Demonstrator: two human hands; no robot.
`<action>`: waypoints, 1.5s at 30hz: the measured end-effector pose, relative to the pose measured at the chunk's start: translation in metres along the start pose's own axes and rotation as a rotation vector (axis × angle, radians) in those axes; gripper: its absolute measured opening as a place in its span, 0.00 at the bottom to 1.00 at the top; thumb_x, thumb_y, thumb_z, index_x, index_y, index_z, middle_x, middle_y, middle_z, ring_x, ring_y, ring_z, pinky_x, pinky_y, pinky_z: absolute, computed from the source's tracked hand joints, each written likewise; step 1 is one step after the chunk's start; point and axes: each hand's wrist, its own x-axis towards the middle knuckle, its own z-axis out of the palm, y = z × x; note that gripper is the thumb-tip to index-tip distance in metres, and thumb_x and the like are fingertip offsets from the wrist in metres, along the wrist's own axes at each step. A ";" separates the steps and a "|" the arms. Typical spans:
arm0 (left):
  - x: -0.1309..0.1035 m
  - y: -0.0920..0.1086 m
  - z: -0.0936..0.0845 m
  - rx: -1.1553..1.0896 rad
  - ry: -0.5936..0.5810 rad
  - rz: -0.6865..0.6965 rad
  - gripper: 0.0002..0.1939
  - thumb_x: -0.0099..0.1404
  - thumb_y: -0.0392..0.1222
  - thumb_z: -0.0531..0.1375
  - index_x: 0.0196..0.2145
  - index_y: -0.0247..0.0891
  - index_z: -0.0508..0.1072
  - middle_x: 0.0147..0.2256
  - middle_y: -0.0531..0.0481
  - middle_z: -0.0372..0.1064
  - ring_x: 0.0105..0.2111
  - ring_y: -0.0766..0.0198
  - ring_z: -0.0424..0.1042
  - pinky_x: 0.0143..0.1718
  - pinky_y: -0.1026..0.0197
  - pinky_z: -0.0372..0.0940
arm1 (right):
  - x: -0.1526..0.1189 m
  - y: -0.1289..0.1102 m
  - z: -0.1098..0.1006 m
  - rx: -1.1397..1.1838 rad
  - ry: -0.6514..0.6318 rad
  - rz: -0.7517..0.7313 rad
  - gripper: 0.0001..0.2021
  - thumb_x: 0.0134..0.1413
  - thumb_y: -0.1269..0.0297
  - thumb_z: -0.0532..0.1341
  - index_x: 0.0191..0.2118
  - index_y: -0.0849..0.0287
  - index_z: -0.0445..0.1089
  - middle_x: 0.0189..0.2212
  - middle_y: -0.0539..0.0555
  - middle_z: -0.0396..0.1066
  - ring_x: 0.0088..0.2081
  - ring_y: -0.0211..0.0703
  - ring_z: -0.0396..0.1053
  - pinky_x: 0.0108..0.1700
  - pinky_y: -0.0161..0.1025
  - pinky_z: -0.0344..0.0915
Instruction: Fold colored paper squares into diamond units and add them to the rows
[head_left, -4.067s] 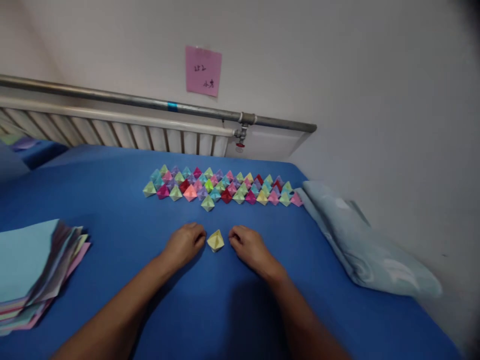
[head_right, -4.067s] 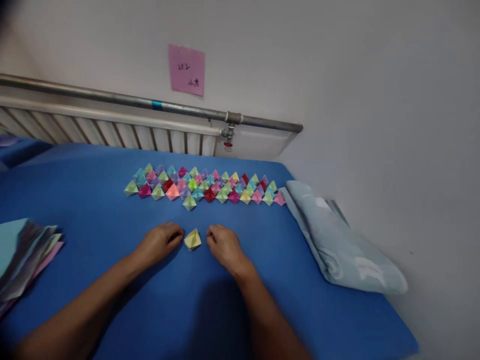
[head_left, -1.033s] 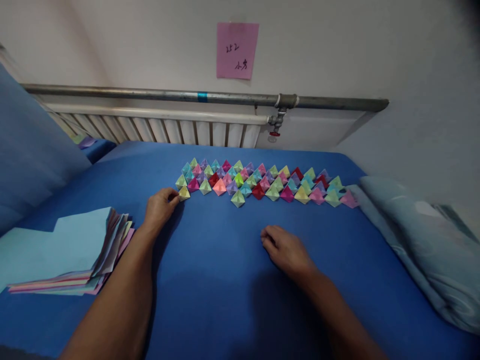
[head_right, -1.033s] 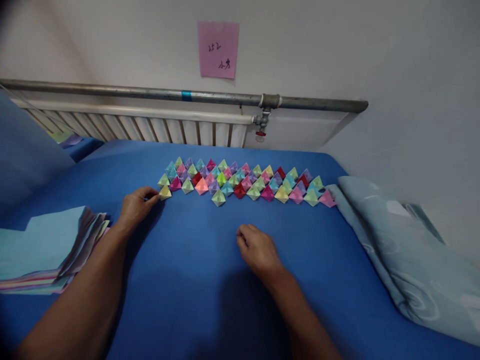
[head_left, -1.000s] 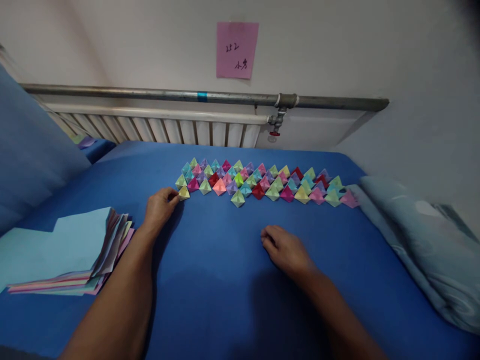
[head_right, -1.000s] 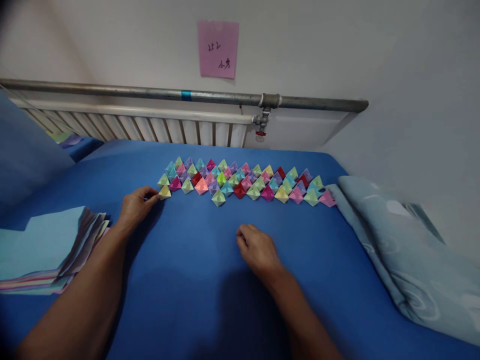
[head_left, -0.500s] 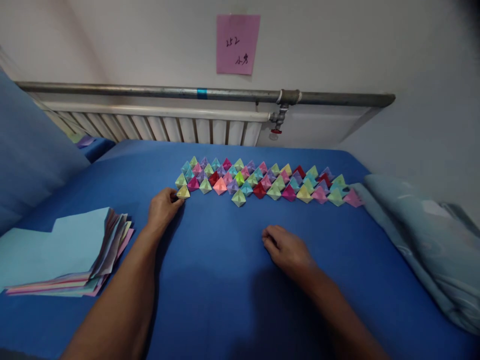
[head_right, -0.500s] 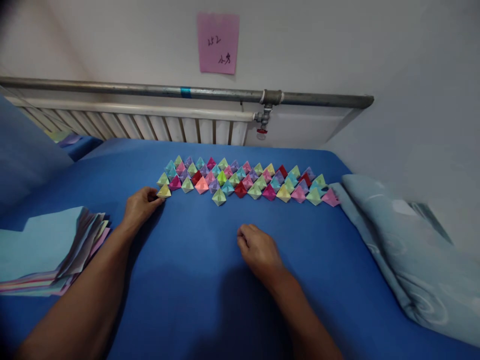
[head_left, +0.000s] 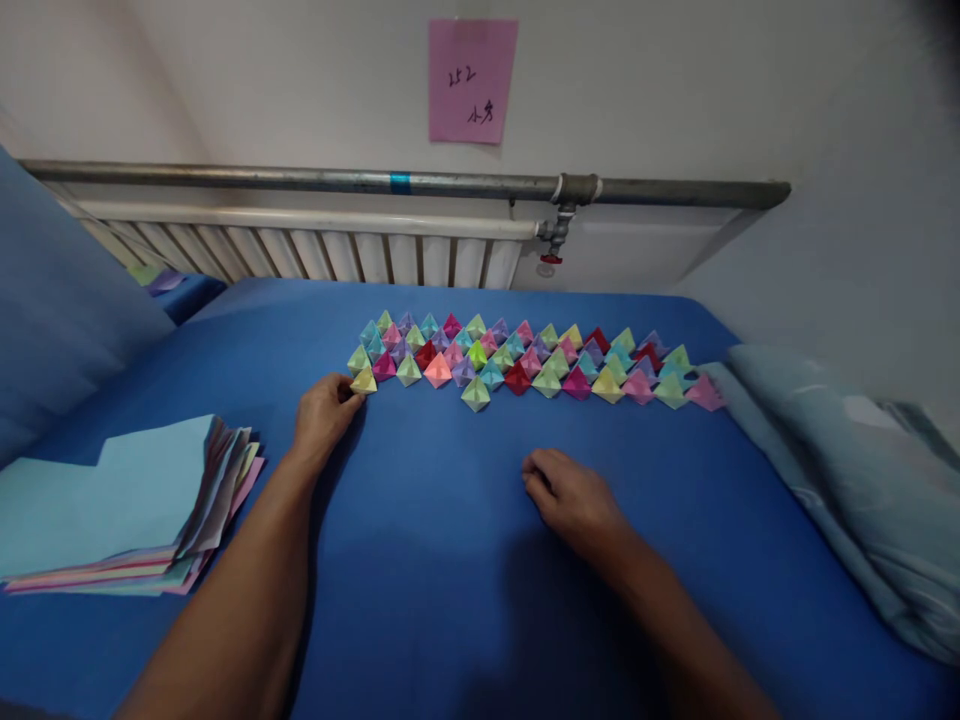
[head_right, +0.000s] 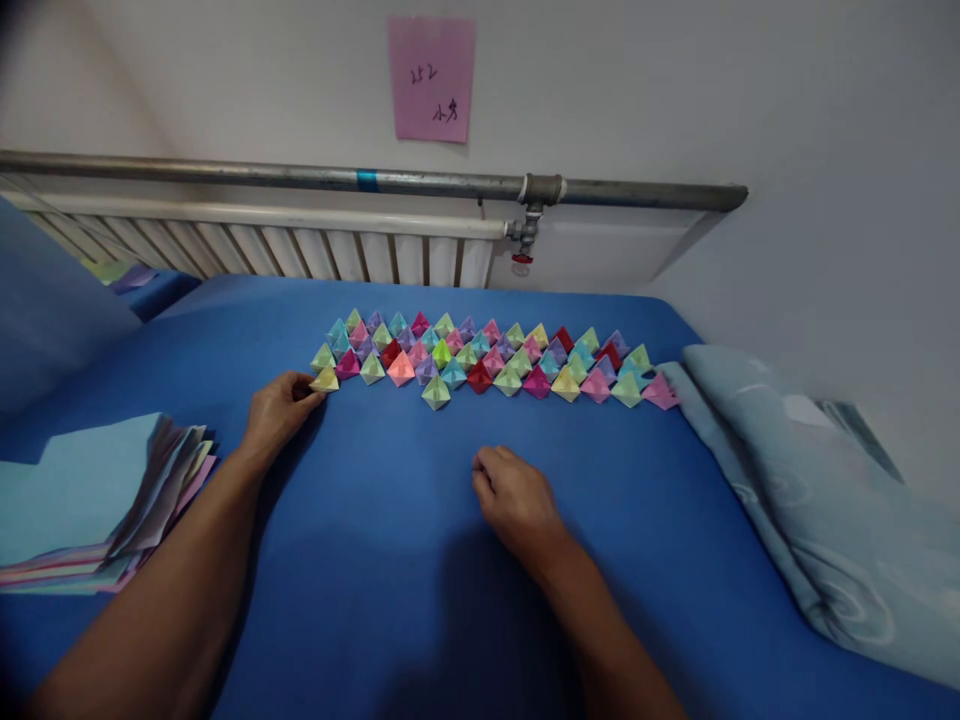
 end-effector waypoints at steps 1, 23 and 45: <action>0.000 0.000 0.000 0.003 -0.002 0.001 0.15 0.60 0.44 0.58 0.44 0.37 0.72 0.38 0.46 0.75 0.37 0.58 0.73 0.38 0.60 0.63 | 0.000 0.000 0.000 0.000 0.002 -0.003 0.06 0.56 0.71 0.53 0.31 0.58 0.65 0.31 0.52 0.69 0.32 0.40 0.66 0.34 0.35 0.56; -0.017 0.012 -0.023 0.391 -0.298 -0.064 0.10 0.59 0.40 0.53 0.34 0.39 0.74 0.35 0.41 0.77 0.37 0.50 0.75 0.32 0.58 0.62 | -0.002 0.000 0.000 0.016 0.038 -0.030 0.08 0.57 0.71 0.51 0.31 0.58 0.66 0.30 0.52 0.69 0.31 0.40 0.66 0.34 0.35 0.57; -0.042 0.057 -0.032 0.370 -0.632 0.012 0.17 0.68 0.46 0.58 0.52 0.37 0.68 0.51 0.43 0.67 0.46 0.57 0.70 0.46 0.49 0.69 | 0.002 -0.002 -0.001 0.037 0.081 -0.060 0.10 0.52 0.57 0.51 0.28 0.53 0.66 0.26 0.52 0.72 0.27 0.45 0.70 0.30 0.38 0.61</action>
